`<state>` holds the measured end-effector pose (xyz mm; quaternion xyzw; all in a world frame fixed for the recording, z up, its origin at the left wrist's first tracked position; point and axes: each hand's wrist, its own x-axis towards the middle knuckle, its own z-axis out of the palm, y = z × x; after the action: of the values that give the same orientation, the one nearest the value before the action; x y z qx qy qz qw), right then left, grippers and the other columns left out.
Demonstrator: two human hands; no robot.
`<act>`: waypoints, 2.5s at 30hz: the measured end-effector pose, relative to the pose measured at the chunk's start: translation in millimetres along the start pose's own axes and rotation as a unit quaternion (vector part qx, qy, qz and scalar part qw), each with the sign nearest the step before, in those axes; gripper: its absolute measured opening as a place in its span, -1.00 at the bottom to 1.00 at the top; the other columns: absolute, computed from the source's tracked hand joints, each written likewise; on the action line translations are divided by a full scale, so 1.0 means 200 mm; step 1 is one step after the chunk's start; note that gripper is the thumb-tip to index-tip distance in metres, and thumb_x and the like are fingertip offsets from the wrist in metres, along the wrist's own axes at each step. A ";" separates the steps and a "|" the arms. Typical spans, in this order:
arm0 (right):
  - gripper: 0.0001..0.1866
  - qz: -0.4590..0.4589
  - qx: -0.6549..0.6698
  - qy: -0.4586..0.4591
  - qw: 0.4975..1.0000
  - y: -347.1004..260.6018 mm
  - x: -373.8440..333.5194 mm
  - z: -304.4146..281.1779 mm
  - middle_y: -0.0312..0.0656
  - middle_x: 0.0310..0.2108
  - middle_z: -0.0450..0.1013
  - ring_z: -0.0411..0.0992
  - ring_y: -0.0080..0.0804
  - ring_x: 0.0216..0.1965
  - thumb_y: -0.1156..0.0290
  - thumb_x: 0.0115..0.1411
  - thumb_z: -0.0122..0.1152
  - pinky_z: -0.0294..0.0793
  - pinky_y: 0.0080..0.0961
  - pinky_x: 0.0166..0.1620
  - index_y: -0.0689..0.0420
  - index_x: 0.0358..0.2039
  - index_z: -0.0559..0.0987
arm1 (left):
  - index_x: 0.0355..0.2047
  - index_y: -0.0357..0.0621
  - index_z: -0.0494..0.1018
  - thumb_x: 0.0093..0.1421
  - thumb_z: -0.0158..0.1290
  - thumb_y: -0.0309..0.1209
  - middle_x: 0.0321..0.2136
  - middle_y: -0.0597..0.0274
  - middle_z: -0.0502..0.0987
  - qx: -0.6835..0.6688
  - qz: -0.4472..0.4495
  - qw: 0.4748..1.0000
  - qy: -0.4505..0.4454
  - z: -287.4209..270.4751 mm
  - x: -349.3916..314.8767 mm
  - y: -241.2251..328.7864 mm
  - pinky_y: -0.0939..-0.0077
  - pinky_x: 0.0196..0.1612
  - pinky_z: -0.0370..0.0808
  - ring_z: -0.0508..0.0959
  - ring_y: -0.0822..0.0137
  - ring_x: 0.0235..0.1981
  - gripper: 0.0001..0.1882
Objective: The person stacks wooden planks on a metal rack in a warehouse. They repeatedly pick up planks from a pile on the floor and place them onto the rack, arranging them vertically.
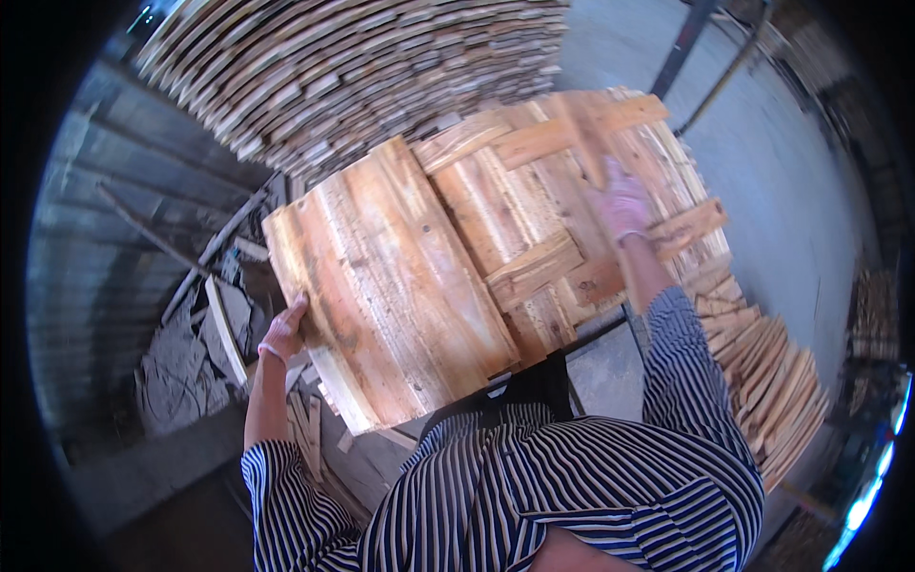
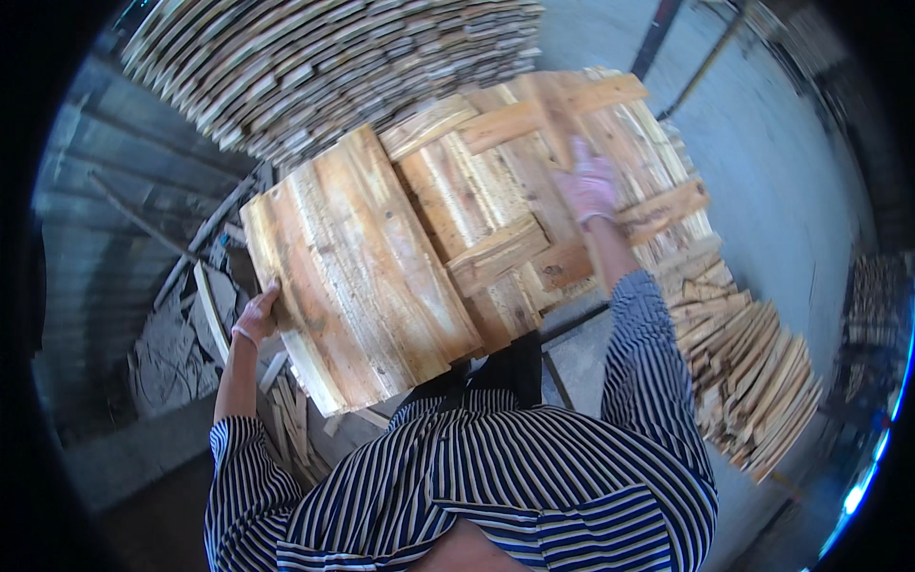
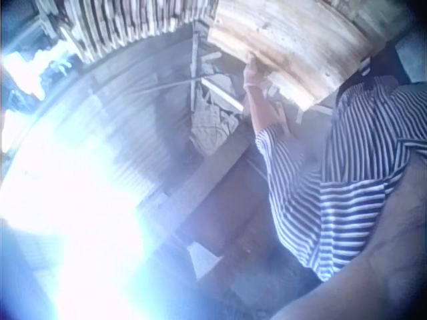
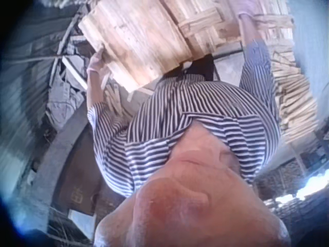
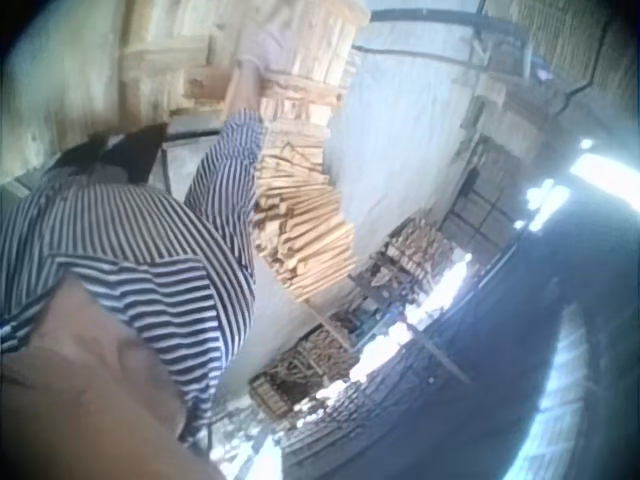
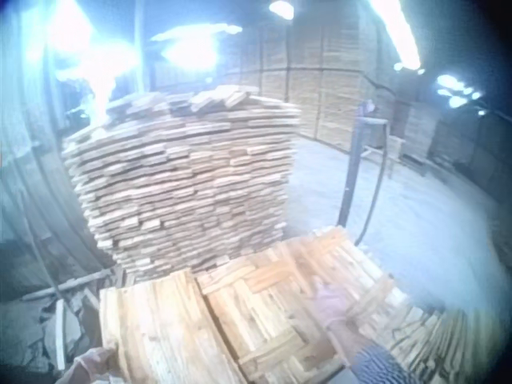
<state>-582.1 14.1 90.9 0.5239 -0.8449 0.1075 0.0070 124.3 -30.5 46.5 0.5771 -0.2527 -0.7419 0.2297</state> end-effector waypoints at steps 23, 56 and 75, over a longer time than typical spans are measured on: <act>-0.42 -0.111 0.374 0.069 0.918 -0.44 -1.06 0.10 0.00 0.31 0.25 0.33 -0.01 0.24 0.07 0.19 0.32 0.39 0.00 0.23 0.00 0.19 0.49 | 0.37 -0.10 0.27 0.40 0.00 -0.02 0.33 -0.06 0.31 0.338 0.249 0.874 0.245 1.20 -0.32 0.13 -0.03 0.38 0.16 0.20 -0.02 0.38 -0.35; 0.39 0.830 0.162 -0.030 0.533 4.30 -1.10 1.56 0.23 0.35 0.06 0.14 0.23 0.34 -0.08 0.04 0.47 0.28 0.04 0.32 0.00 0.50 -0.42 | 0.47 -0.12 -0.01 0.11 0.23 0.11 0.42 -0.10 0.14 0.766 0.345 0.391 -0.375 6.38 1.78 -3.45 0.05 0.39 0.19 0.18 -0.09 0.40 0.08; -0.17 0.600 0.555 0.143 0.558 4.43 -1.86 0.84 -0.09 0.16 0.48 0.48 -0.36 0.08 0.33 0.08 0.38 0.46 -0.50 0.16 0.39 0.34 0.32 | 0.47 0.00 -0.01 0.02 0.31 -0.19 0.19 -0.02 0.38 0.771 0.299 0.398 -0.397 6.52 1.58 -3.37 0.14 0.12 0.48 0.44 0.03 0.20 0.06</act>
<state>-1182.8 689.9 -273.3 -0.2261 -0.7252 0.6081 -0.2307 -1249.5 428.8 -350.3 0.0364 -0.9362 -0.2608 -0.2327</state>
